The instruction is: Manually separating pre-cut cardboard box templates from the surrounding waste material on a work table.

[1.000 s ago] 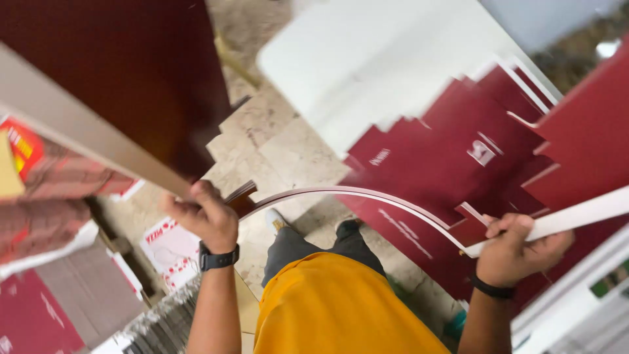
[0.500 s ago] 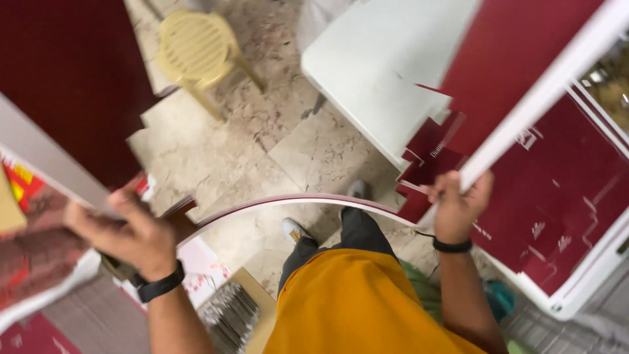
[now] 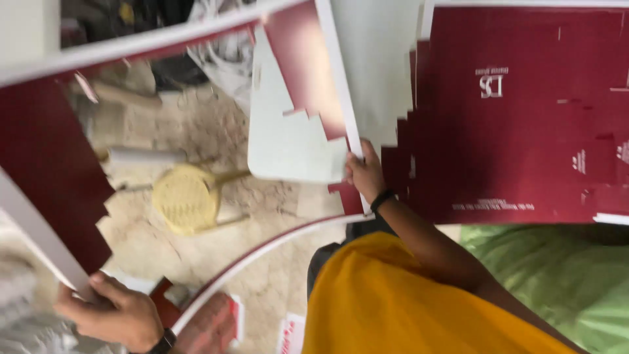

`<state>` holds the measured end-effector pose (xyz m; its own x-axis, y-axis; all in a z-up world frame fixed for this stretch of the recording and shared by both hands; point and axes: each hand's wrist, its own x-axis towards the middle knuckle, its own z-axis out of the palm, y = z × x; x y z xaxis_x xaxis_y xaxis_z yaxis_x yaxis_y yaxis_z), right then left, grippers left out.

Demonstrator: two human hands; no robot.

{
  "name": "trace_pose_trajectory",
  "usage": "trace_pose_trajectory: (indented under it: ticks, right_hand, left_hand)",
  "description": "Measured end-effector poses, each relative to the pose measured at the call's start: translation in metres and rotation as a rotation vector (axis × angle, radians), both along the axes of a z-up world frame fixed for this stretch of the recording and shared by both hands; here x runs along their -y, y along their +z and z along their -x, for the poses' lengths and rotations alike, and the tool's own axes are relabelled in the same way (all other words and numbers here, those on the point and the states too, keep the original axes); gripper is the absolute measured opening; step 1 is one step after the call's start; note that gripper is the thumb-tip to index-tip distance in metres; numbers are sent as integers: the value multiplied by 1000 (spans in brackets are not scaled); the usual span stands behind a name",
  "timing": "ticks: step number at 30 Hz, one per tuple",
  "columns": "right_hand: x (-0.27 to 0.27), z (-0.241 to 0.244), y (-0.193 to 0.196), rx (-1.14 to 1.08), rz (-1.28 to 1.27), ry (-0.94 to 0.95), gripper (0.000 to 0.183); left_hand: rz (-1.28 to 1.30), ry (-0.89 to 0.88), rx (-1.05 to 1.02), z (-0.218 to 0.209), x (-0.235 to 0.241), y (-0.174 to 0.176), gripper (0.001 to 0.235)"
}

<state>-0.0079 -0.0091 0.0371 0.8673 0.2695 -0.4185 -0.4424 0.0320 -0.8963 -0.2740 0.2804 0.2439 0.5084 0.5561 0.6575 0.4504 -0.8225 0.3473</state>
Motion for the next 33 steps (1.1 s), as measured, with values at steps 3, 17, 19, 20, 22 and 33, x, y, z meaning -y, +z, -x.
trace_pose_trajectory:
  ticks: [3, 17, 19, 20, 22, 33]
  right_hand:
    - [-18, -35, -8, -168, 171, -42, 41]
    - [-41, -69, -111, -400, 683, -323, 34]
    - [-36, -71, -120, -429, 815, -267, 36]
    - [-36, -65, -124, -471, 936, -179, 40]
    - [-45, -70, -105, -482, 980, -184, 39]
    - [-60, -140, 57, -66, 1134, -72, 43]
  left_hand:
    - [128, 7, -70, -59, -52, -30, 22]
    - [549, -107, -474, -272, -164, -238, 29]
    - [613, -134, -483, -284, -178, -257, 30]
    - [667, -130, -507, -280, -186, -264, 31]
    - [747, -175, -475, -280, -197, -270, 29]
    - [1347, -273, -93, -228, -186, -158, 21]
